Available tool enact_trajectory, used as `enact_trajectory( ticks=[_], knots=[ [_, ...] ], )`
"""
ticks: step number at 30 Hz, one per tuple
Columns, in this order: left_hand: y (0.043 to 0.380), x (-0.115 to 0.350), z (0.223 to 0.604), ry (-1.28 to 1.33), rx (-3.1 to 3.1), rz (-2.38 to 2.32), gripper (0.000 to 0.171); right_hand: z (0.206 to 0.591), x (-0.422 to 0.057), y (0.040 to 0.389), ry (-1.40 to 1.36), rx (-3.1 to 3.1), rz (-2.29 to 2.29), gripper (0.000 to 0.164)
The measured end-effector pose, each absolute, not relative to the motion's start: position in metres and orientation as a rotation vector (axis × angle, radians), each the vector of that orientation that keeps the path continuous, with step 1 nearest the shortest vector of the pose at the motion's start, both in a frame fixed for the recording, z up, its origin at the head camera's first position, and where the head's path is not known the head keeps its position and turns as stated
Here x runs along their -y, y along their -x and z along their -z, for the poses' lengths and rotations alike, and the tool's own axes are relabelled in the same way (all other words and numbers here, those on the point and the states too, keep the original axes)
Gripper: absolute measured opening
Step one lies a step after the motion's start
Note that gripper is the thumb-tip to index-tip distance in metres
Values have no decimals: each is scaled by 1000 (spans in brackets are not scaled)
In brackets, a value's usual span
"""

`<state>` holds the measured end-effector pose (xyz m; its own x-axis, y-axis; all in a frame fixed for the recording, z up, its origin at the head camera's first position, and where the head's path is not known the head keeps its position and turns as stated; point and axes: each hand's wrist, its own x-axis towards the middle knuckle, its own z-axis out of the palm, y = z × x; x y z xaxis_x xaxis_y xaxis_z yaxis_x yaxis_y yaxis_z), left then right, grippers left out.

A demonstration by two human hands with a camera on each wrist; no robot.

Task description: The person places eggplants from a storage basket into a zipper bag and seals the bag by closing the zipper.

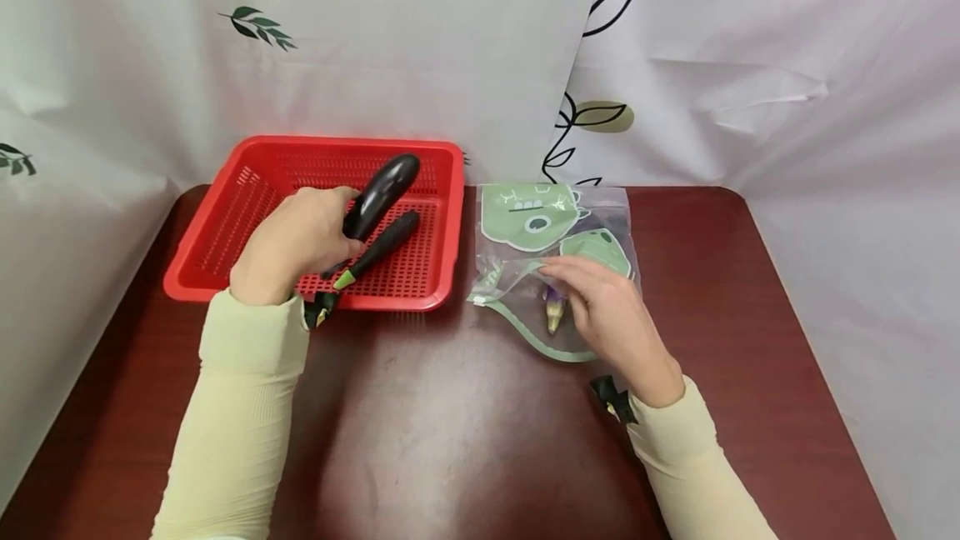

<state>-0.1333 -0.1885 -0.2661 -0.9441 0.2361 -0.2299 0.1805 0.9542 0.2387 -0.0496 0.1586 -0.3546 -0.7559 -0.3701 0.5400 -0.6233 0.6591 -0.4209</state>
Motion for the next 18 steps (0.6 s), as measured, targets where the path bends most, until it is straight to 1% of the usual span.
enact_trajectory(
  ticks=[5, 12, 18],
  knots=[
    [123, 187, 266, -364, -2886, -323, 35, 354, -158, 48, -791, 2452, -844, 31],
    [109, 186, 269, -376, -2893, -357, 54, 353, -158, 46, -782, 2460, -835, 34],
    [98, 184, 268, -389, -2908, -374, 51, 353, -157, 44, -781, 2460, -826, 33]
  ],
)
